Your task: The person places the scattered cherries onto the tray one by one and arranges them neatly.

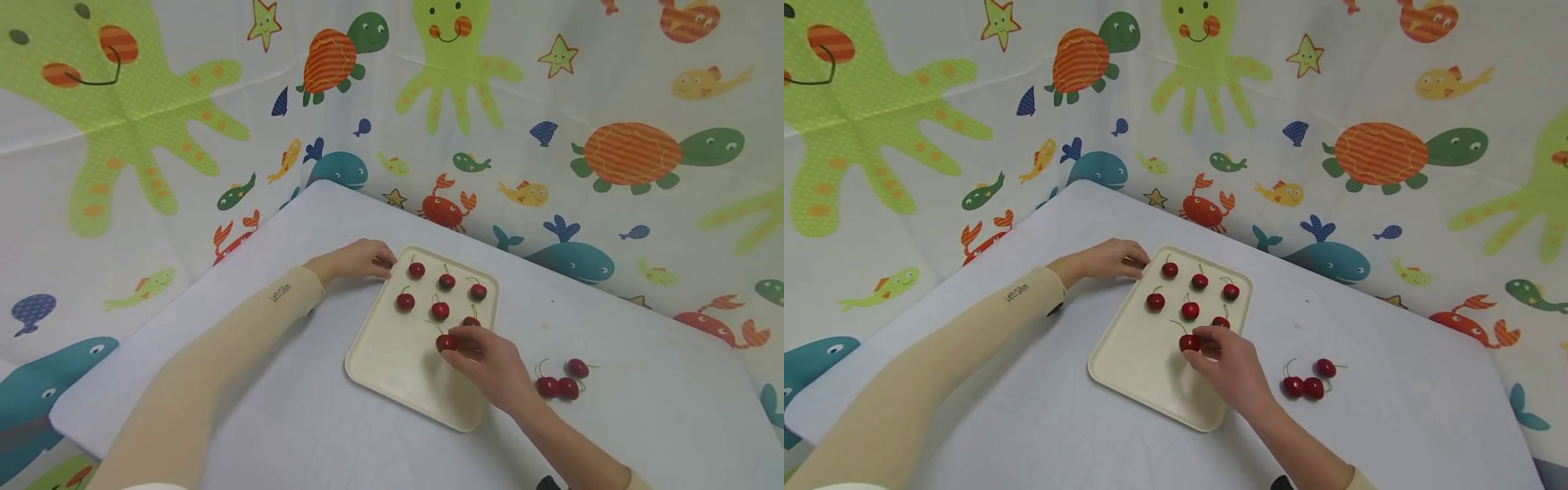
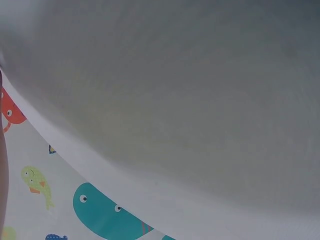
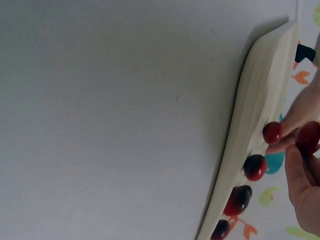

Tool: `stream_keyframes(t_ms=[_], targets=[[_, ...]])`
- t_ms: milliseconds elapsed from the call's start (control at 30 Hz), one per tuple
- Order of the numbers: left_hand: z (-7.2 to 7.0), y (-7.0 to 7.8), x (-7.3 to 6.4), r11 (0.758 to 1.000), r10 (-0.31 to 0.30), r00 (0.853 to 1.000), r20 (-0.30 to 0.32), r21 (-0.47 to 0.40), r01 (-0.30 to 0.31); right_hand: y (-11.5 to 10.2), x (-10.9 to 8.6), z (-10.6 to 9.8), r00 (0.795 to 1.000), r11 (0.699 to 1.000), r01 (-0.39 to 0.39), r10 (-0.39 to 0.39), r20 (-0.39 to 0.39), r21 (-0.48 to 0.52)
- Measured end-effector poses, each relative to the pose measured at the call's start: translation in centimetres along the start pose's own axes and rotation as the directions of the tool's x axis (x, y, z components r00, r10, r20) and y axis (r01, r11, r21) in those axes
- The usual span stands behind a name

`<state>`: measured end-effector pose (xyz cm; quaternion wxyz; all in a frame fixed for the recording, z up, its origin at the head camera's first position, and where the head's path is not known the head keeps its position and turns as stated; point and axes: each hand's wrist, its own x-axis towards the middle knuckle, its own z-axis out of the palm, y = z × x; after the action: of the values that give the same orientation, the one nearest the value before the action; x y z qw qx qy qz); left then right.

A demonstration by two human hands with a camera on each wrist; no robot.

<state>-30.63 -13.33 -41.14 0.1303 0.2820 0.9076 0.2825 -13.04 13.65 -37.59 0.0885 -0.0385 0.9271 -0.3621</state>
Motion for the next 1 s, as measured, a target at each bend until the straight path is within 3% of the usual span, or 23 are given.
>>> stream_keyframes(t_ms=[533,767,1000], targets=[[0.0,0.0,0.1,1.0,0.007,1.0,0.002,0.011,-0.007,-1.8,1.8,3.1,0.989,0.991,0.131,-0.13,0.073,-0.017],[0.3,-0.1,0.3,1.0,0.008,1.0,0.011,0.0,-0.008,-1.9,2.9,3.9,0.981,0.989,0.143,-0.138,0.139,-0.028],[0.1,0.0,0.3,1.0,-0.007,1.0,0.007,0.011,0.007,-2.5,3.7,4.4,0.978,0.984,0.169,-0.16,0.137,-0.056]])
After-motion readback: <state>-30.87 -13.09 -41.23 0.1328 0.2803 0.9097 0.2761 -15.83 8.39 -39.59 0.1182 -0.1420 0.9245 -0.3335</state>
